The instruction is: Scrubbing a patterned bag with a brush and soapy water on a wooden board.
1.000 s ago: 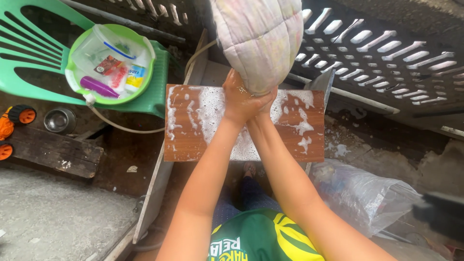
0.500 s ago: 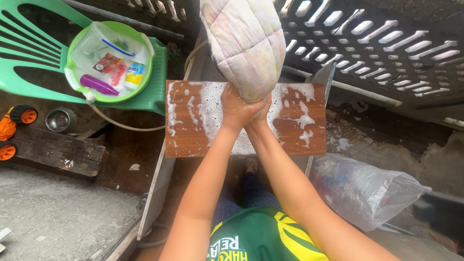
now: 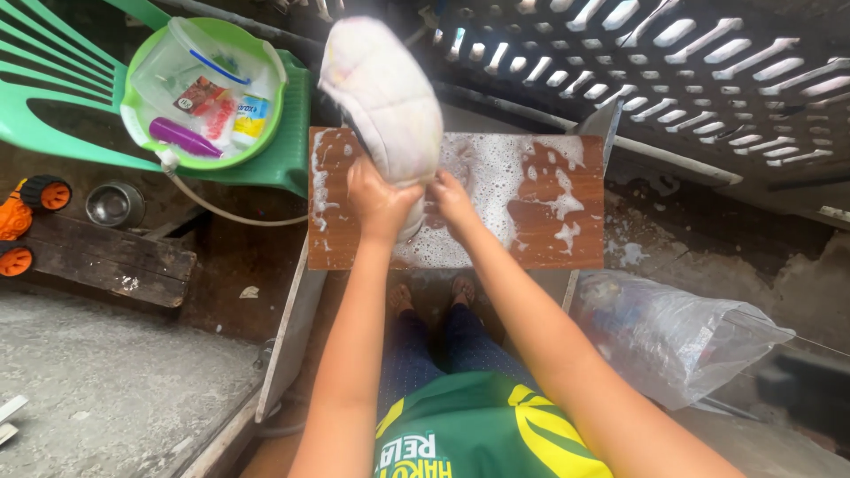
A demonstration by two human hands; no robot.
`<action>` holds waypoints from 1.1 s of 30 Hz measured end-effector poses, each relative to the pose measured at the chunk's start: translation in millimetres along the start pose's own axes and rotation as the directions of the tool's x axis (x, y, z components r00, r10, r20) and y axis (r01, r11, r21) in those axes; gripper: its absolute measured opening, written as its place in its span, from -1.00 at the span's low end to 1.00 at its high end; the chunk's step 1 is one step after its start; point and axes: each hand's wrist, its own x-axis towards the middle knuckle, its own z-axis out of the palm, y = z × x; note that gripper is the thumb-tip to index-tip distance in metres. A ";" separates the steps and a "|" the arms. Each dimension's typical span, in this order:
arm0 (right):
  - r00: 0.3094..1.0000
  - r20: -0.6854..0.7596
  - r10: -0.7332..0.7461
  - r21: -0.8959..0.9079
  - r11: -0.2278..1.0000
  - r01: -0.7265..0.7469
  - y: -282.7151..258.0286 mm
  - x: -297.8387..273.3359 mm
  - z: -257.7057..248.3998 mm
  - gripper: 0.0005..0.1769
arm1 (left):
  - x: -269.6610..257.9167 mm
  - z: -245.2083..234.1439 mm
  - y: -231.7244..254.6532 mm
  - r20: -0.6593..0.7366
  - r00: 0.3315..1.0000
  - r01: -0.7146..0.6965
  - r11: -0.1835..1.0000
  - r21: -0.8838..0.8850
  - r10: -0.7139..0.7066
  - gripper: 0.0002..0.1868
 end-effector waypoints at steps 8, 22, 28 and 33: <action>0.996 0.050 0.074 0.015 0.997 -0.075 57.5 -6.1 5.9 -0.47 | -52.6 1.2 -47.8 0.121 0.970 0.162 0.935 0.314 -0.209 -0.19; 0.989 0.072 -0.129 -0.876 0.465 0.124 74.0 -64.0 -21.5 0.06 | -109.1 55.1 -53.0 0.233 0.905 0.211 0.849 0.484 -0.357 0.30; 0.979 0.101 -0.180 -0.995 -0.045 0.094 126.4 -85.0 -55.4 -0.15 | -152.8 74.8 -49.5 0.439 0.897 -0.322 0.587 0.742 -0.062 -0.14; 0.976 0.100 -0.192 -0.995 -0.043 0.094 122.0 -77.3 -52.3 -0.29 | -158.1 95.8 -72.2 0.461 0.886 -0.400 0.414 0.817 -0.055 -0.27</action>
